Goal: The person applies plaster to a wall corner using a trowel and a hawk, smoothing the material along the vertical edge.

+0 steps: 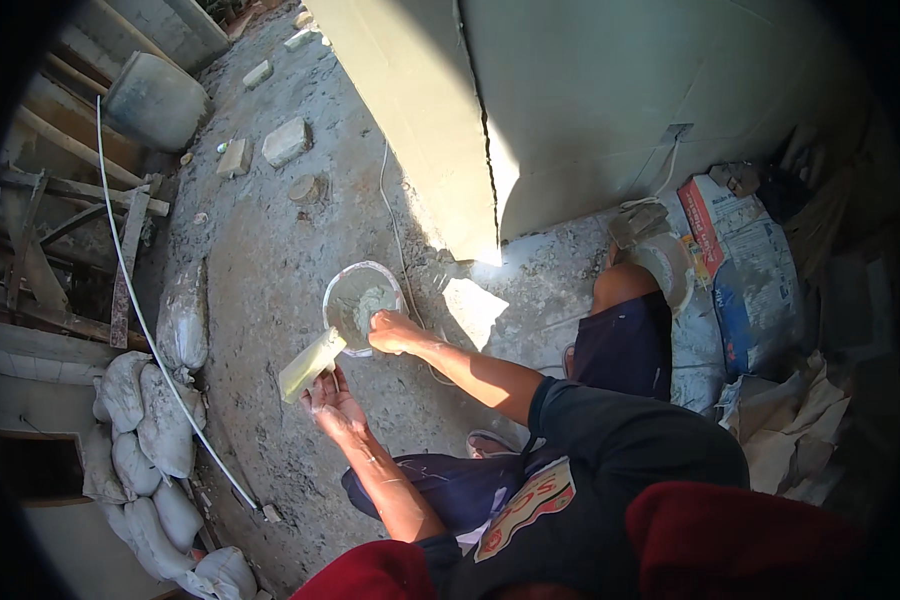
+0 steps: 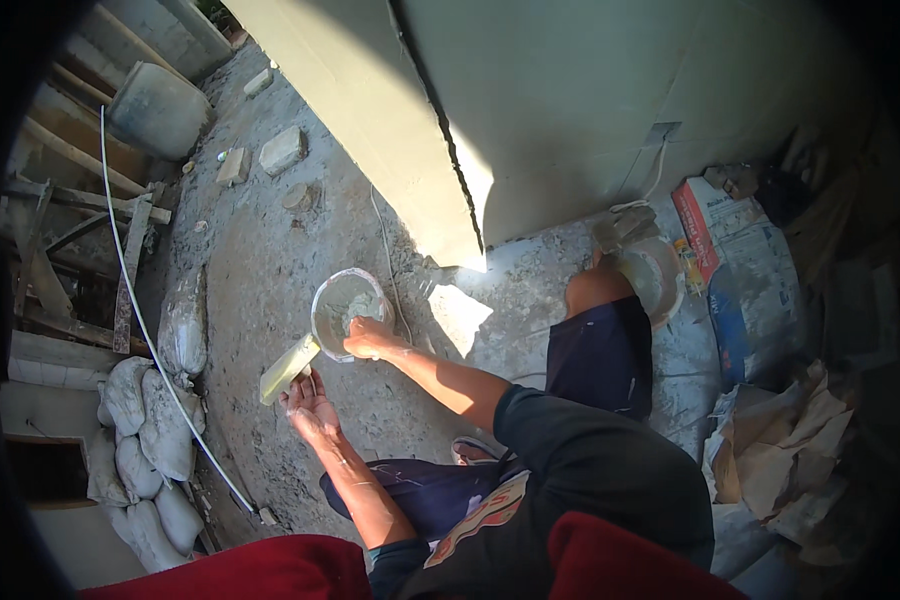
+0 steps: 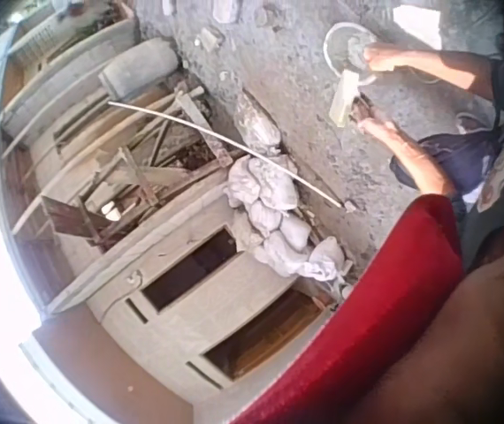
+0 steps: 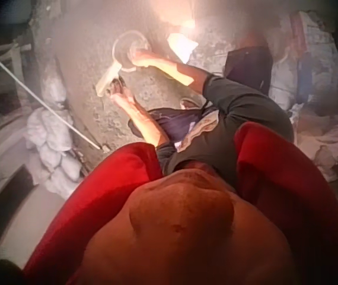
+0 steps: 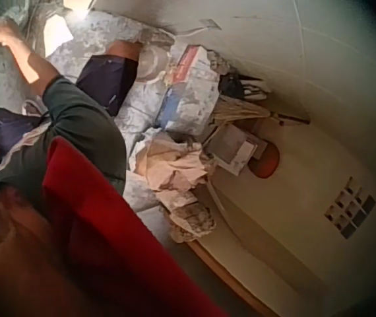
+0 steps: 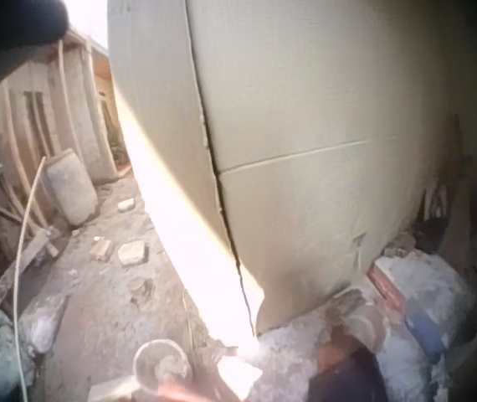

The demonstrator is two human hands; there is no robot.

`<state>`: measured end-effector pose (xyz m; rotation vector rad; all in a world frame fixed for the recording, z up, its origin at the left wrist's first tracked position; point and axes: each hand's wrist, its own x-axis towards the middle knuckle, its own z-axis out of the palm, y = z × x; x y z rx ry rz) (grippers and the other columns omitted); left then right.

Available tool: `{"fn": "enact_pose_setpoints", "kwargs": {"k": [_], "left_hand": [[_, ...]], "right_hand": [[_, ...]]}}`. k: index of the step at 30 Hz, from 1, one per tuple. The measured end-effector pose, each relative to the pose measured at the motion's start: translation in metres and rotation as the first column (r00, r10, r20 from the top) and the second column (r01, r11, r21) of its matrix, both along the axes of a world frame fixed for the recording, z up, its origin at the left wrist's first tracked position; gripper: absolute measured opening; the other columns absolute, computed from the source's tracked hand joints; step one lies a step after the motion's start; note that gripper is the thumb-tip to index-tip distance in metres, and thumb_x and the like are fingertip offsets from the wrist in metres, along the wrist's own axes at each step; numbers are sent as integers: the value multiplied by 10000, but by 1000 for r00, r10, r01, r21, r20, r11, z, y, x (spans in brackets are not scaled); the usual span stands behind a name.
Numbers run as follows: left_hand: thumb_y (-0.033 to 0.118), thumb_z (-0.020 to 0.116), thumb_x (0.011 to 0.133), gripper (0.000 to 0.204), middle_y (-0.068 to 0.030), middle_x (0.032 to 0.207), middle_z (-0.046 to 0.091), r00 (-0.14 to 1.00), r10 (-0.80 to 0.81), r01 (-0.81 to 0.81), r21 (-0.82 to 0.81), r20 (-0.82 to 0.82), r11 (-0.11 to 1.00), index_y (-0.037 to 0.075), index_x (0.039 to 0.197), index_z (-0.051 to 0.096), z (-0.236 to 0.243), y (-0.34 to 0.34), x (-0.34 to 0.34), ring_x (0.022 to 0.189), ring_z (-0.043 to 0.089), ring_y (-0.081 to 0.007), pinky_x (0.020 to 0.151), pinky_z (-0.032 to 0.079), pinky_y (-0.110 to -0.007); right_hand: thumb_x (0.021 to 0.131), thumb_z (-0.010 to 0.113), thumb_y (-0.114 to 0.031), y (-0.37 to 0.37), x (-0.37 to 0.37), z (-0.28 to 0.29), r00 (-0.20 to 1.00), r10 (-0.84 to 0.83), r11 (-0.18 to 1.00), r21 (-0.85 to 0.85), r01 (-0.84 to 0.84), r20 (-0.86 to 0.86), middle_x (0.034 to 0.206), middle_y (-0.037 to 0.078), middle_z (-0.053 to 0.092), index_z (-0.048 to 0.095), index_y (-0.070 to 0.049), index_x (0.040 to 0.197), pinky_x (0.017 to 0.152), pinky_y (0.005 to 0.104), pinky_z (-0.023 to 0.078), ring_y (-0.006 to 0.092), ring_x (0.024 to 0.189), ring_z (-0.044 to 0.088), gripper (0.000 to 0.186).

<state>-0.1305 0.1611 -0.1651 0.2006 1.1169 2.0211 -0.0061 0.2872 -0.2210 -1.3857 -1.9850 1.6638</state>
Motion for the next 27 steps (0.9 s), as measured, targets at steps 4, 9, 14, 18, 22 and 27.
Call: {"fn": "enact_pose_setpoints", "kwargs": {"k": [4, 9, 14, 18, 22, 27], "left_hand": [[59, 607, 893, 357, -86, 1149, 622, 973, -229, 230, 139, -21, 963, 77, 1233, 500, 8, 15, 29, 1066, 599, -194, 947, 475, -400], [-18, 700, 801, 460, -95, 1183, 613, 889, -456, 426, 294, 38, 856, 12, 1224, 521, 63, 63, 166, 1051, 593, -208, 988, 453, -351], [75, 777, 786, 665, -115, 1296, 539, 700, -695, 713, 236, -166, 661, 86, 1341, 410, 121, 71, 233, 1178, 487, -210, 967, 434, -397], [116, 773, 796, 723, -139, 1290, 543, 601, -755, 789, 47, -262, 612, 102, 1388, 358, 100, 60, 214, 1165, 506, -210, 944, 462, -383], [75, 735, 827, 635, -144, 1192, 593, 653, -723, 738, -24, -227, 674, 52, 1357, 387, 74, 64, 189, 1093, 566, -212, 899, 506, -365], [38, 698, 842, 528, -123, 1111, 645, 708, -626, 630, -110, -326, 769, 41, 1321, 475, 61, 60, 143, 1001, 626, -203, 880, 519, -342]], "right_hand": [[831, 675, -103, -57, 56, 71, 536, -395, 865, -499, -56, -746, 1201, 80, 590, 510, -25, 1306, 879, 308, 468, 161, 1078, 550, 509], [873, 601, 38, -46, 120, 119, 4, -488, 817, -455, 354, -873, 1270, 93, 517, 440, -24, 1329, 1024, 339, 409, 178, 1180, 495, 487], [841, 567, 85, 8, 213, 195, 55, -237, 686, -127, 716, -970, 1194, 105, 585, 483, 3, 1258, 948, 330, 460, 185, 1106, 564, 433], [949, 497, -6, 53, 264, 317, 410, 68, 593, 368, 717, -909, 1207, 122, 572, 449, 27, 1309, 947, 307, 469, 177, 1129, 554, 366], [975, 485, -34, 105, 288, 422, 584, 229, 337, 626, 703, -779, 1216, 131, 586, 471, 38, 1306, 948, 306, 473, 163, 1137, 556, 339], [980, 516, -76, 131, 274, 546, 569, 329, 260, 651, 713, -754, 1102, 99, 655, 554, 31, 1246, 903, 276, 484, 133, 1037, 609, 290]]}}
